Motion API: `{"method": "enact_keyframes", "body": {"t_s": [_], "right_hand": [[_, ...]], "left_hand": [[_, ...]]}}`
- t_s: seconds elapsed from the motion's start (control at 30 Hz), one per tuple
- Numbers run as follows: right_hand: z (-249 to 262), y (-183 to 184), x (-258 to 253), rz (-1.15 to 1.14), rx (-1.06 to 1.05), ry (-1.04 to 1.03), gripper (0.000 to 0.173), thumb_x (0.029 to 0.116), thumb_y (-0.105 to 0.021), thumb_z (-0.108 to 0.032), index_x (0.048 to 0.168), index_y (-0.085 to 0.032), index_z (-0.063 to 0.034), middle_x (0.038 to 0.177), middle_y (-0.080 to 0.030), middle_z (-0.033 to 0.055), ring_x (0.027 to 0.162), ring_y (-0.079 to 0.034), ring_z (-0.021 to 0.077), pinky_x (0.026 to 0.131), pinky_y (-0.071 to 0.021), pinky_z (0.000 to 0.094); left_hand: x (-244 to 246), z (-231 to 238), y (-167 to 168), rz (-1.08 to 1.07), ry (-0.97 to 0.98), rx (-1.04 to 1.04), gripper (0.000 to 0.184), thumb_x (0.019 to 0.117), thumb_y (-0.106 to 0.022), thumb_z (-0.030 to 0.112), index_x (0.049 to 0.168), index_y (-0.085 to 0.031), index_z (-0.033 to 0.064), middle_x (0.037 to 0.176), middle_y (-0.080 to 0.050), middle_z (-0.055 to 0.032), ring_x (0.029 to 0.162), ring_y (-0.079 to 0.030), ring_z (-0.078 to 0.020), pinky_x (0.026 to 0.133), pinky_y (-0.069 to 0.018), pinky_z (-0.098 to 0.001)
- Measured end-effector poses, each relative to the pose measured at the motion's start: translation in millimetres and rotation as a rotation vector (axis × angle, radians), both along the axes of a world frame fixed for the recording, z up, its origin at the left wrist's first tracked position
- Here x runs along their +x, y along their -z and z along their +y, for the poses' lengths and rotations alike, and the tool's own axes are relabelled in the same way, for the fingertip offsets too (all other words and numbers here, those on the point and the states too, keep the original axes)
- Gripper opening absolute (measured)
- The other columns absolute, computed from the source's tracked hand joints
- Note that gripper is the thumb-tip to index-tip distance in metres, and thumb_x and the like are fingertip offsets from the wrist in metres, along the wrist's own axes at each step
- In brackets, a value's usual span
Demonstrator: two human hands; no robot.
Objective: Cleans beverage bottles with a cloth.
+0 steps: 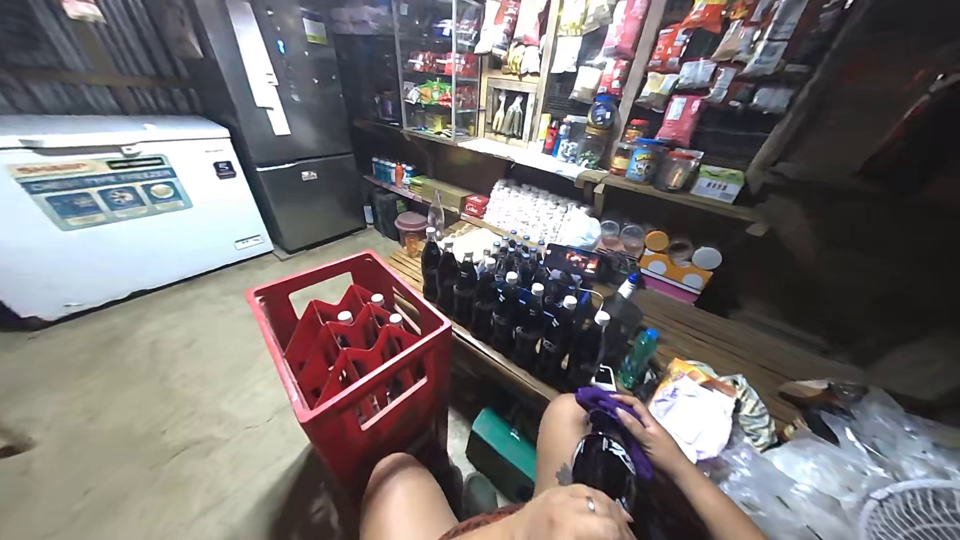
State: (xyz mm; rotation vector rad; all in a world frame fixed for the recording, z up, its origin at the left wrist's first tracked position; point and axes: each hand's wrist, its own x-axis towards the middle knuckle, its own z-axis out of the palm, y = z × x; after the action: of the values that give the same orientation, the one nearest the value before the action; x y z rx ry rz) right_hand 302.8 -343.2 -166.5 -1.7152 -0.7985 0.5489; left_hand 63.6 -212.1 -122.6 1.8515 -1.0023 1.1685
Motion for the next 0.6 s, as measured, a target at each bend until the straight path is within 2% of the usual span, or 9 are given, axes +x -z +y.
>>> {"method": "enact_keyframes", "body": {"t_s": [0.2,0.3,0.5,0.6], "right_hand": [[-9,-27,-19,0.034,-0.037,0.168,0.034,0.1018,-0.057,-0.018,0.131,-0.056,-0.0008,0.118,-0.067,0.0112,0.102,-0.067,0.0111,0.091,-0.0556,0.0306],[-19,-43,-32,0.073,-0.117,0.195,0.033,0.1026,-0.058,-0.016,0.131,-0.056,0.0005,0.118,-0.066,0.0137,0.102,-0.065,0.0136,0.091,-0.0544,0.0331],[-13,-26,-57,0.196,-0.306,-0.021,0.036,0.1020,-0.059,-0.022,0.132,-0.058,-0.0016,0.116,-0.068,0.0128,0.102,-0.066,0.0153,0.093,-0.0542,0.0363],[9,-15,-63,0.311,-0.326,-0.082,0.038,0.1018,-0.060,-0.023,0.133,-0.056,-0.0022,0.115,-0.067,0.0117,0.101,-0.065,0.0142,0.092,-0.0540,0.0346]], "left_hand": [[-3,10,5,-0.061,0.106,-0.091,0.012,0.0988,-0.065,0.015,0.095,-0.070,0.0041,0.085,-0.068,-0.0139,0.092,-0.069,-0.0251,0.095,-0.0546,-0.0373],[-8,12,4,-0.090,0.131,-0.163,0.010,0.0990,-0.065,0.014,0.096,-0.068,0.0043,0.086,-0.067,-0.0126,0.092,-0.068,-0.0231,0.094,-0.0550,-0.0359],[-18,29,-7,-0.091,0.072,-0.391,0.011,0.1047,-0.057,0.019,0.102,-0.062,0.0090,0.087,-0.064,-0.0067,0.084,-0.067,-0.0168,0.083,-0.0590,-0.0328],[-19,43,-4,-0.052,0.028,-0.510,0.011,0.1050,-0.057,0.019,0.115,-0.060,0.0137,0.090,-0.064,-0.0027,0.080,-0.066,-0.0124,0.079,-0.0590,-0.0298]]}}
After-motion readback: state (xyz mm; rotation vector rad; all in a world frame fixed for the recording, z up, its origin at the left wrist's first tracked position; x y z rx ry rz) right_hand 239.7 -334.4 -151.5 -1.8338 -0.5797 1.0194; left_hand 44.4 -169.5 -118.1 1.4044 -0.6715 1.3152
